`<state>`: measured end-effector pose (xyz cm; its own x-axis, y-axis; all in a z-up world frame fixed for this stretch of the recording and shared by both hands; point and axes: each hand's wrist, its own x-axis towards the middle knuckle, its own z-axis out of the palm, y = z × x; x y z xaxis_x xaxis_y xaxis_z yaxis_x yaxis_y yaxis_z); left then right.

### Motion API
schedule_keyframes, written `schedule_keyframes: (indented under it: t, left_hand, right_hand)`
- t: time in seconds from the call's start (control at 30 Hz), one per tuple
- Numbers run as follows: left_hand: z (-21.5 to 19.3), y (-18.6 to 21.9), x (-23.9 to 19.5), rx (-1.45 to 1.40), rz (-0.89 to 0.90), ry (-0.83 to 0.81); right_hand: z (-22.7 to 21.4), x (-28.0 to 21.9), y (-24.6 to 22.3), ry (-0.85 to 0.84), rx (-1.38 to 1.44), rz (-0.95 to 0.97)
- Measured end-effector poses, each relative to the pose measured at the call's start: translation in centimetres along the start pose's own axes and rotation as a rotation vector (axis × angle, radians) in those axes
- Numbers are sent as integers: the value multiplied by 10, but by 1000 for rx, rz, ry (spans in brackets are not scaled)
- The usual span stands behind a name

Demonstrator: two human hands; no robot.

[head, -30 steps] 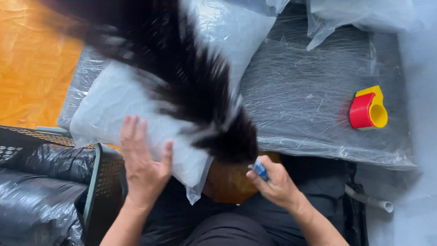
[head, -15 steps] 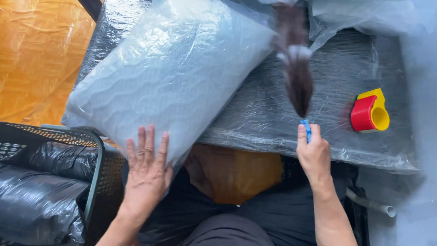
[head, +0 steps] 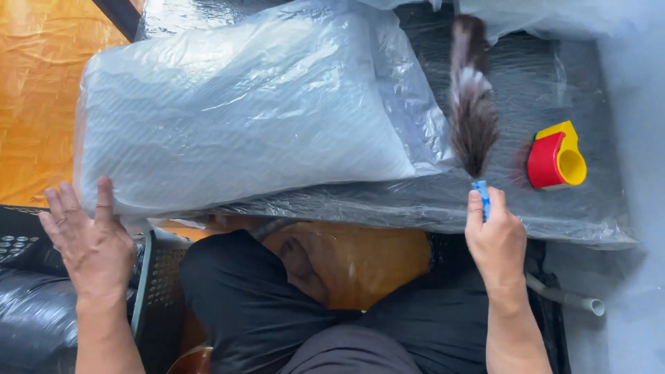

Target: The person uses a feather duster to clean the surface of a pillow wrapped in bubble wrap. They then insert a vacuum cleaner hose into the corner of the pillow to remove air, compressing the pillow.

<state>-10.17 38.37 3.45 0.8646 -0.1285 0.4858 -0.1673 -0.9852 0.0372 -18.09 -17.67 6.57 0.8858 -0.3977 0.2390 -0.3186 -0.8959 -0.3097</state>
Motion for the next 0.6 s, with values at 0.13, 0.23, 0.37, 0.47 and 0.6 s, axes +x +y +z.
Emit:
schedule_keyframes:
  t: [0.13, 0.23, 0.37, 0.47, 0.6]
  left_hand:
    - [10, 3, 8, -31, -33, -14]
    - [10, 4, 5, -34, -2, 33]
    - [11, 6, 4, -12, -17, 45]
    - [14, 6, 2, -18, -43, 39]
    - [12, 7, 0, -34, -68, 13]
  right_hand:
    - [10, -9, -5, -14, 183, -127]
    - [20, -5, -2, -171, 76, -6]
    - [11, 8, 0, -61, 139, 68]
    - [23, 3, -9, -83, 237, -10]
    - [55, 7, 6, -183, 35, 82]
